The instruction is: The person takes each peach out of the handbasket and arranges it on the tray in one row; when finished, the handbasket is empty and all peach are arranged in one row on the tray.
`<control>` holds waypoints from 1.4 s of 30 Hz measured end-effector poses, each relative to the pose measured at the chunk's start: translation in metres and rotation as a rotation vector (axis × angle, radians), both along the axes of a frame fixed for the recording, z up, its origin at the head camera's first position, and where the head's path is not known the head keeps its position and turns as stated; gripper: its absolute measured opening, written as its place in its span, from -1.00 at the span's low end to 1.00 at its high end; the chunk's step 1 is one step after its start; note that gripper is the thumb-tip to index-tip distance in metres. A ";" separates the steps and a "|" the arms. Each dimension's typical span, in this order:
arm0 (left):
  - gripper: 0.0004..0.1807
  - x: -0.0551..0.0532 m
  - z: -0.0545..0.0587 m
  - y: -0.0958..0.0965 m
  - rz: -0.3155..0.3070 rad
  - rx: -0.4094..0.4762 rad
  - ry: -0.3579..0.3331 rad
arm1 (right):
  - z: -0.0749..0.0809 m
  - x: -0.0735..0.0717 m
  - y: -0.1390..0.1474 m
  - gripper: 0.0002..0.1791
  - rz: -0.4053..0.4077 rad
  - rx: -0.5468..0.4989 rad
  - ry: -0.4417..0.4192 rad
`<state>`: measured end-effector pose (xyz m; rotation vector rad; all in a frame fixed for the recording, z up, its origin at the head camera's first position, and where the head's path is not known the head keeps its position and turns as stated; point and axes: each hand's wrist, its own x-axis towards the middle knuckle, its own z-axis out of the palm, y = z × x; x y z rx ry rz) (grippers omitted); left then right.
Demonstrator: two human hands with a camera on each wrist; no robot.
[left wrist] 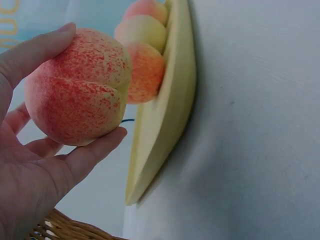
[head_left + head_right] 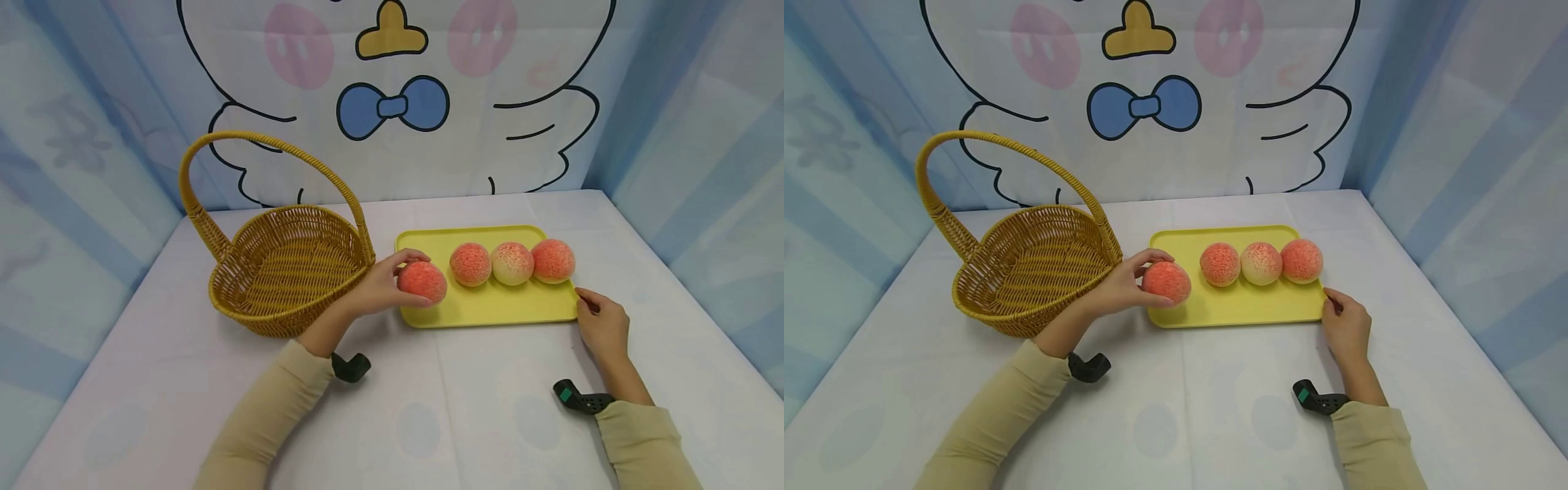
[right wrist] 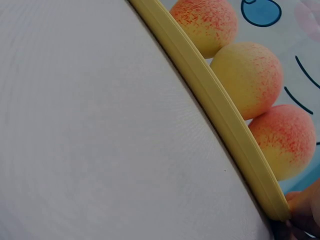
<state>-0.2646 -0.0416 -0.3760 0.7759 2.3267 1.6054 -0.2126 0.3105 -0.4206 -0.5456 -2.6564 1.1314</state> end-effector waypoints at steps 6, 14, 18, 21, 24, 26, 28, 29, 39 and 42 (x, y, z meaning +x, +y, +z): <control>-0.33 -0.006 -0.009 0.005 -0.043 -0.063 -0.026 | -0.001 0.000 0.001 -0.60 0.000 0.016 0.026; -0.34 -0.009 -0.018 0.008 -0.072 -0.123 -0.008 | -0.001 0.000 0.001 -0.59 0.008 0.006 0.027; -0.33 -0.009 -0.018 0.009 -0.087 -0.137 0.015 | -0.001 0.000 0.001 -0.60 0.010 0.015 0.030; -0.33 -0.008 -0.018 0.009 -0.090 -0.142 0.029 | -0.001 0.000 0.001 -0.60 0.010 0.021 0.032; -0.33 -0.008 -0.019 0.009 -0.093 -0.152 0.038 | -0.001 0.000 0.001 -0.60 0.007 0.020 0.031; -0.33 -0.009 -0.019 0.008 -0.091 -0.158 0.053 | -0.002 -0.001 0.001 -0.60 0.006 0.020 0.027; -0.33 -0.010 -0.018 0.007 -0.088 -0.158 0.070 | -0.002 -0.001 0.001 -0.59 0.004 0.014 0.021; -0.33 -0.010 -0.018 0.007 -0.086 -0.159 0.081 | -0.002 -0.001 0.001 -0.59 0.003 0.012 0.021; -0.33 -0.017 -0.016 0.011 0.008 -0.184 0.090 | -0.002 -0.001 0.001 -0.59 -0.004 -0.001 0.006; -0.32 -0.019 -0.014 0.014 0.041 -0.207 0.093 | -0.002 -0.001 0.001 -0.59 -0.006 -0.001 0.011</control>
